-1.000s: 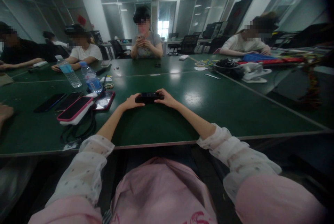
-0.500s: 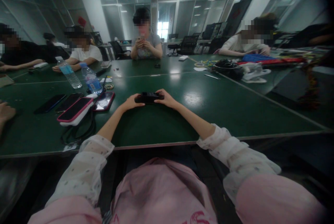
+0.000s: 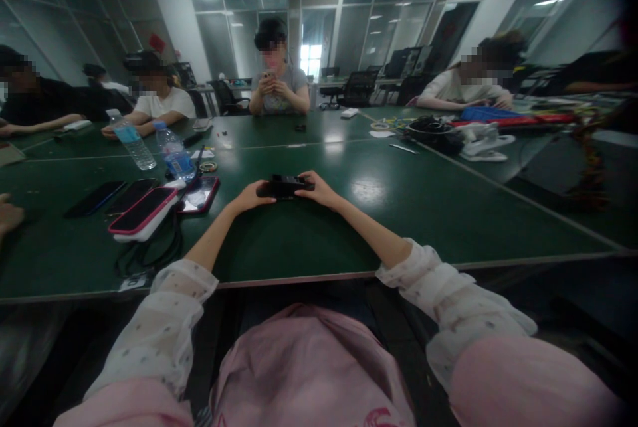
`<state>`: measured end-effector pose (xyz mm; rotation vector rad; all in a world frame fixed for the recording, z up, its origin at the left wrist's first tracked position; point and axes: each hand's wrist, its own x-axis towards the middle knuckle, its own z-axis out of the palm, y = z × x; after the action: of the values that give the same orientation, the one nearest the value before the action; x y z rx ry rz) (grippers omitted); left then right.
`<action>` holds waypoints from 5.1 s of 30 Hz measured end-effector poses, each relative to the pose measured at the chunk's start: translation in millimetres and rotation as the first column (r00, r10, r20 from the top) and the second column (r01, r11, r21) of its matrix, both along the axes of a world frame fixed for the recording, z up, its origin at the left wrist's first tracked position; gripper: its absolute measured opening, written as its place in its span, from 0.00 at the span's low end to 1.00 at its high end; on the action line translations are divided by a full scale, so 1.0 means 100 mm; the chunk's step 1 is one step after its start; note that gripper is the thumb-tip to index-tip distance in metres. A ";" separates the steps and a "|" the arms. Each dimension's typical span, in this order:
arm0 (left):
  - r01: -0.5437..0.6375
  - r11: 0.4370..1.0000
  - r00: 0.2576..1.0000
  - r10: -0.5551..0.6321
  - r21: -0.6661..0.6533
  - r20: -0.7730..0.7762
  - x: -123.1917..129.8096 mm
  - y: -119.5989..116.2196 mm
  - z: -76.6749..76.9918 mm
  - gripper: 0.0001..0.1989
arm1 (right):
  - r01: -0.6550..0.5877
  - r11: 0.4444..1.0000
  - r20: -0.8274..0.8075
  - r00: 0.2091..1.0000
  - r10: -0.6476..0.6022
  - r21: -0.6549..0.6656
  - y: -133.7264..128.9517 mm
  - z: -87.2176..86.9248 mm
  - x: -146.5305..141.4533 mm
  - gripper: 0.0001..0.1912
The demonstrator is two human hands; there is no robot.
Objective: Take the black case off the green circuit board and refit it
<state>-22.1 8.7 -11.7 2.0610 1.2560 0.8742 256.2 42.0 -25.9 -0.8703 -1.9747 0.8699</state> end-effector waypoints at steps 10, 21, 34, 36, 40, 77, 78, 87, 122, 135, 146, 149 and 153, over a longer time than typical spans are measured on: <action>0.019 0.999 0.999 -0.017 -0.033 0.049 0.00 -0.01 0.01 0.34 | 0.006 0.999 -0.076 0.997 -0.010 -0.052 -0.05 0.07 -0.01 0.31; 0.053 0.998 0.994 -0.052 -0.014 0.095 -0.03 0.05 -0.05 0.34 | 0.062 0.977 -0.217 0.970 -0.106 -0.203 -0.01 0.10 0.01 0.32; 0.089 0.996 0.989 -0.087 -0.017 0.119 -0.04 0.04 -0.04 0.31 | 0.442 0.896 -0.114 0.889 -0.444 -0.044 0.26 -0.05 0.16 0.32; 0.093 0.996 0.989 -0.090 -0.015 0.121 -0.04 0.06 -0.06 0.31 | 0.471 0.882 -0.091 0.877 -0.471 -0.024 0.27 -0.07 0.16 0.31; 0.080 0.997 0.990 -0.077 -0.022 0.121 -0.05 0.09 -0.10 0.32 | 0.512 0.851 -0.030 0.858 -0.513 0.114 0.27 -0.10 0.17 0.29; 0.031 1.000 0.999 -0.031 -0.001 0.030 -0.05 0.12 -0.12 0.33 | 0.598 0.758 0.026 0.781 -0.624 0.259 0.18 -0.04 0.11 0.32; 0.030 1.000 0.999 -0.030 0.000 0.029 -0.05 0.12 -0.12 0.33 | 0.603 0.750 0.024 0.775 -0.632 0.273 0.18 -0.03 0.12 0.33; 0.031 0.999 0.999 -0.031 -0.012 0.043 -0.05 0.10 -0.10 0.33 | 0.567 0.769 0.068 0.790 -0.609 0.293 0.16 -0.02 0.10 0.26; 0.056 0.998 0.997 -0.055 -0.030 0.050 -0.05 0.12 -0.05 0.31 | 0.488 0.822 0.167 0.821 -0.546 0.294 0.22 -0.09 0.10 0.23; 0.053 0.998 0.997 -0.052 -0.034 0.050 -0.04 0.11 -0.06 0.32 | 0.512 0.811 0.188 0.800 -0.570 0.281 0.22 -0.10 0.08 0.24; 0.043 0.999 0.999 -0.043 -0.023 0.012 -0.03 0.09 -0.03 0.33 | 0.507 0.812 0.168 0.808 -0.564 0.288 0.22 -0.12 0.09 0.23; 0.046 0.999 0.999 -0.045 -0.024 0.017 -0.03 0.07 -0.02 0.32 | 0.503 0.818 0.172 0.812 -0.558 0.279 0.22 -0.11 0.09 0.22; 0.046 0.998 0.998 -0.045 -0.031 0.050 -0.01 0.05 0.01 0.32 | 0.507 0.817 0.178 0.808 -0.561 0.276 0.23 -0.11 0.10 0.24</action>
<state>-23.6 13.9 -10.9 2.0227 1.1854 0.8728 266.4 65.1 -37.0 -1.3732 -1.8289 0.2133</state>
